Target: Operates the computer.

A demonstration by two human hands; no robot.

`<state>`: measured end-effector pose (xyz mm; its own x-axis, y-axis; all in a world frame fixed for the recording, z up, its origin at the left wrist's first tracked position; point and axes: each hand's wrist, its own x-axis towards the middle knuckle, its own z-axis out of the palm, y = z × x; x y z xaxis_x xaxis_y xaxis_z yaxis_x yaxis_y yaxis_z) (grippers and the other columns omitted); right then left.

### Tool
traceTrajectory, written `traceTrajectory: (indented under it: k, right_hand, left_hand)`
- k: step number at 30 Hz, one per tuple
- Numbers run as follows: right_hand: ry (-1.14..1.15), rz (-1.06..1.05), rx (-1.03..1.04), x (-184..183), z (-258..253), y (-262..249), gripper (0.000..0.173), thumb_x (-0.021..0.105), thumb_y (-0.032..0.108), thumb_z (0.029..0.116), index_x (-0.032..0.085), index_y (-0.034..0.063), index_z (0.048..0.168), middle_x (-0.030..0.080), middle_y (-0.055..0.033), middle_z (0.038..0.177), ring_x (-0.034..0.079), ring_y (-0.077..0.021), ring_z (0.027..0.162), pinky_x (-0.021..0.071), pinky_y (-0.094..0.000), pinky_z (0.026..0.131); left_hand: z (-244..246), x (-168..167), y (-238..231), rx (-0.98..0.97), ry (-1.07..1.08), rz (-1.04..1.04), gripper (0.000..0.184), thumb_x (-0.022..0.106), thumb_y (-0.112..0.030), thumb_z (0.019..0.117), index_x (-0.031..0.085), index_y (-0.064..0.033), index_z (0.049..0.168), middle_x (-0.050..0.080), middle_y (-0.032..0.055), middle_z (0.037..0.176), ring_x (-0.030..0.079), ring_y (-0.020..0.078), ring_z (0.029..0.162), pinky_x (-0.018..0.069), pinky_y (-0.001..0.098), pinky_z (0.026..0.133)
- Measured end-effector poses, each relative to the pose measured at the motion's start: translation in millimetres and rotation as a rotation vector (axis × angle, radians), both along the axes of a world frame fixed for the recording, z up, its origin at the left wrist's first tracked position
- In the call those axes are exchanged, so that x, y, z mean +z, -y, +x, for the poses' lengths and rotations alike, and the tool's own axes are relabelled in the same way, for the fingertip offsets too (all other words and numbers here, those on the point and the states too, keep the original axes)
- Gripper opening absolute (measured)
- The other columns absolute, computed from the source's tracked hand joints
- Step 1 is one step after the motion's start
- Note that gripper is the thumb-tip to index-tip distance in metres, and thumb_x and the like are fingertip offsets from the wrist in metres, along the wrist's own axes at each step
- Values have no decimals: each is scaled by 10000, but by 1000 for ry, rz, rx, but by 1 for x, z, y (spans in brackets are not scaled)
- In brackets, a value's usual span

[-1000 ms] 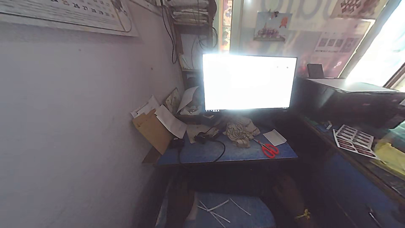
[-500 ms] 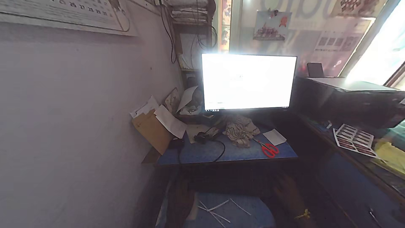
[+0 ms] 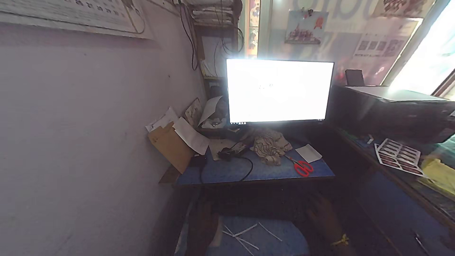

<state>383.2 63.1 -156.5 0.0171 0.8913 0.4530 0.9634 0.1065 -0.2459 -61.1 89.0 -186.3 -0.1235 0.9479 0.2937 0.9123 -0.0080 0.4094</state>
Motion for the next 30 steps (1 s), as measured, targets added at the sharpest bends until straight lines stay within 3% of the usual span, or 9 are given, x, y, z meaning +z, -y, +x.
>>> traceTrajectory:
  k: [14,17,19,23,30]
  right_hand:
    - [36,24,9,2,-2,-2,412,584,293,936,720,140,1293,671,-163,1324,625,-385,1246,518,-549,1033]
    - [40,-97,-24,10,-5,0,443,607,293,948,682,91,1336,625,-188,1400,572,-395,1324,458,-550,1113]
    - [48,-114,-49,9,-3,-1,473,612,307,933,668,65,1335,614,-219,1397,579,-406,1310,465,-551,1104]
    - [-7,-171,-77,13,-5,-1,496,636,293,935,638,82,1384,591,-235,1416,556,-416,1329,456,-549,1112]
    - [2,-114,-47,11,-4,-2,478,609,293,945,645,108,1384,614,-184,1416,578,-393,1317,473,-550,1096]
  left_hand:
    - [1,7,4,13,-26,-31,456,588,-270,948,641,-15,1322,532,247,1478,460,455,1407,354,605,1157]
    - [5,22,4,16,-39,-52,426,642,-251,931,668,-16,1286,563,239,1445,493,429,1386,376,581,1157]
    - [7,30,5,18,-30,-87,389,629,-241,938,683,-21,1253,585,235,1412,514,413,1364,388,572,1150]
    - [3,16,2,16,-8,-62,405,600,-251,943,673,-23,1269,557,233,1451,474,438,1397,367,579,1162]
    - [0,8,-1,17,-18,-43,427,596,-255,937,663,-31,1294,548,221,1467,461,432,1410,359,597,1157]
